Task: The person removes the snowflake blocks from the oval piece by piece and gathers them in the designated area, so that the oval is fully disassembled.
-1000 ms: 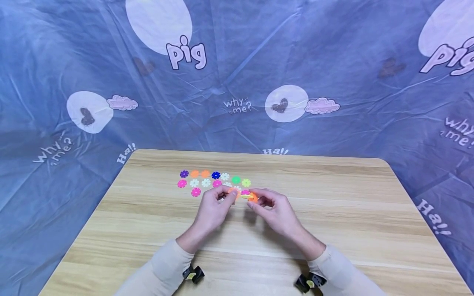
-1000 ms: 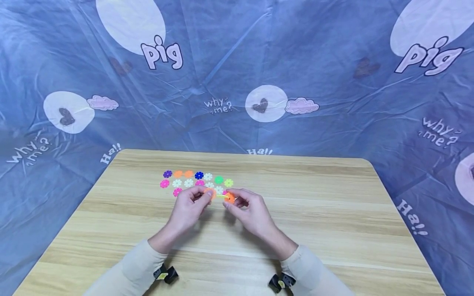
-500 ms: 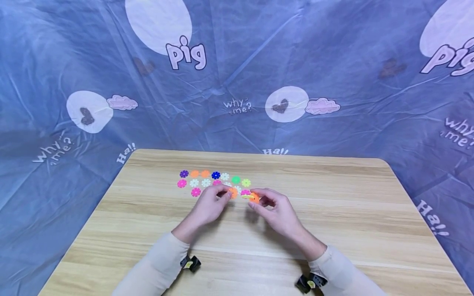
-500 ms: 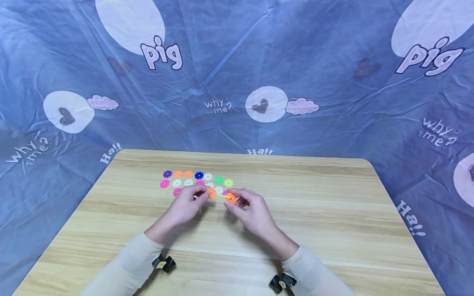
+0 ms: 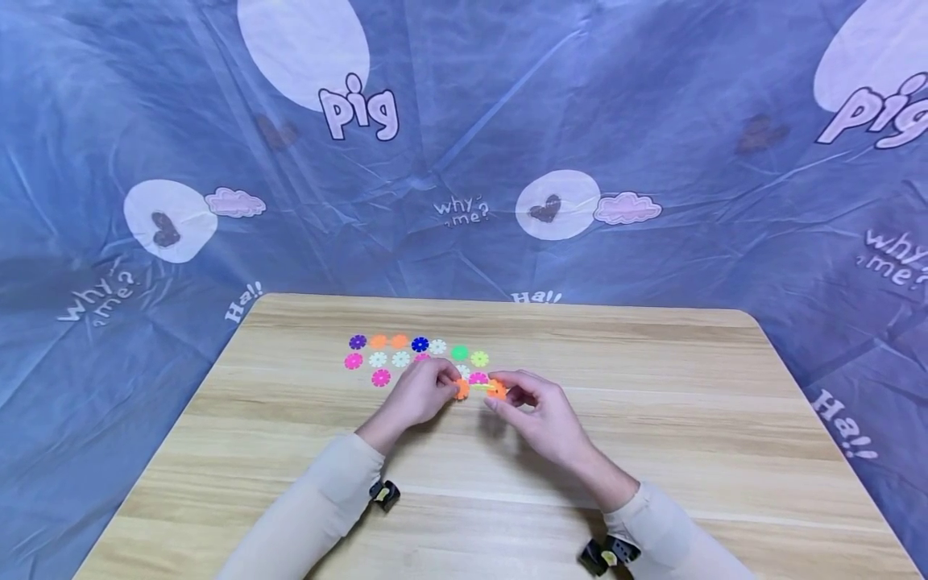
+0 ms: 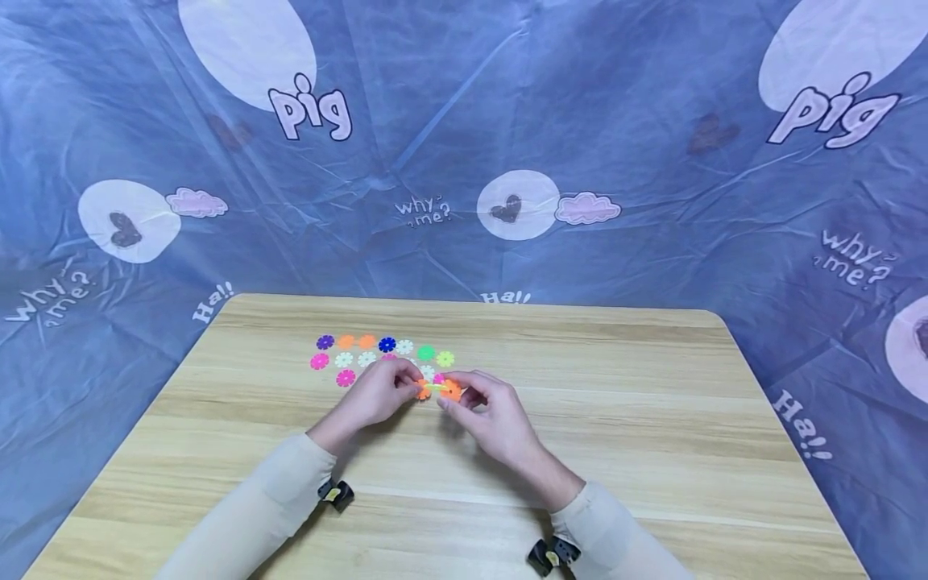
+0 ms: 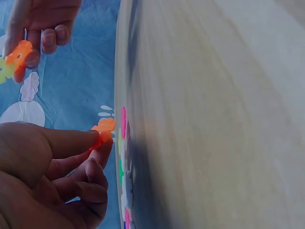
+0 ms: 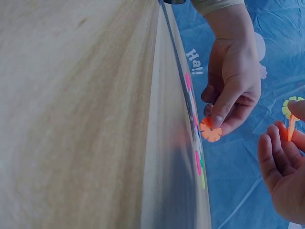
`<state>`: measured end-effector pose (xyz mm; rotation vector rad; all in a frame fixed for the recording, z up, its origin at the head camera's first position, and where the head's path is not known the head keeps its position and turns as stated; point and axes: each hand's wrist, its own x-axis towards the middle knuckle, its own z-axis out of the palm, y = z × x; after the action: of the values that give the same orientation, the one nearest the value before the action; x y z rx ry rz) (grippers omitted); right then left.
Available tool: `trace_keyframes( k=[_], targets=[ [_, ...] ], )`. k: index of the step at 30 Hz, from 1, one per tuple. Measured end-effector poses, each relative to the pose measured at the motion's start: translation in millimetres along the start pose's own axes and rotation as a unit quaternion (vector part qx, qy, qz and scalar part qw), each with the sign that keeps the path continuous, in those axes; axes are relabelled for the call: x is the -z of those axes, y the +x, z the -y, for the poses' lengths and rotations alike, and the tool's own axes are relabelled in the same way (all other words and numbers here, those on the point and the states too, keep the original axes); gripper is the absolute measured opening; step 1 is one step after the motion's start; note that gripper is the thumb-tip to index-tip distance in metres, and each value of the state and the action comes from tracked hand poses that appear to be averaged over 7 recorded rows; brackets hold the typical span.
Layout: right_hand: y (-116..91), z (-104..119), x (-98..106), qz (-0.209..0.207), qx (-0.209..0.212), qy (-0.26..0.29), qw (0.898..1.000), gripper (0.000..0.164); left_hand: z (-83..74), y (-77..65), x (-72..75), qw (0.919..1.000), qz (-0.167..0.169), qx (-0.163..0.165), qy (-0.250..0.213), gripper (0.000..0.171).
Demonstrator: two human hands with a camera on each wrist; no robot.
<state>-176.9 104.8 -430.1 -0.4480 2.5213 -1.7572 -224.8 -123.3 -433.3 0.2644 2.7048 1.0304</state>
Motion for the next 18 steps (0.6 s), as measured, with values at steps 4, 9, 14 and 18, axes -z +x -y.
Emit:
trace_keyframes(
  k=[4, 9, 14, 18],
  targets=[
    [-0.1, 0.5, -0.2, 0.002, -0.001, 0.0, 1.0, 0.037, 1.0, 3.5, -1.0, 0.9999, 0.008, 0.006, 0.007, 0.011],
    [-0.2, 1.0, -0.5, 0.003, -0.005, 0.002, 1.0, 0.035, 1.9, 6.9, -2.4, 0.9996, 0.015, 0.011, 0.022, 0.009],
    [-0.6, 0.8, -0.5, 0.003, -0.004, 0.006, 1.0, 0.035, 3.4, 10.6, -3.8, 0.9987, 0.007, -0.006, 0.05, 0.007],
    [-0.7, 0.2, -0.7, 0.003, -0.001, 0.006, 1.0, 0.035, 3.5, 11.8, -3.9, 0.9962, -0.005, -0.026, 0.083, 0.007]
  ],
)
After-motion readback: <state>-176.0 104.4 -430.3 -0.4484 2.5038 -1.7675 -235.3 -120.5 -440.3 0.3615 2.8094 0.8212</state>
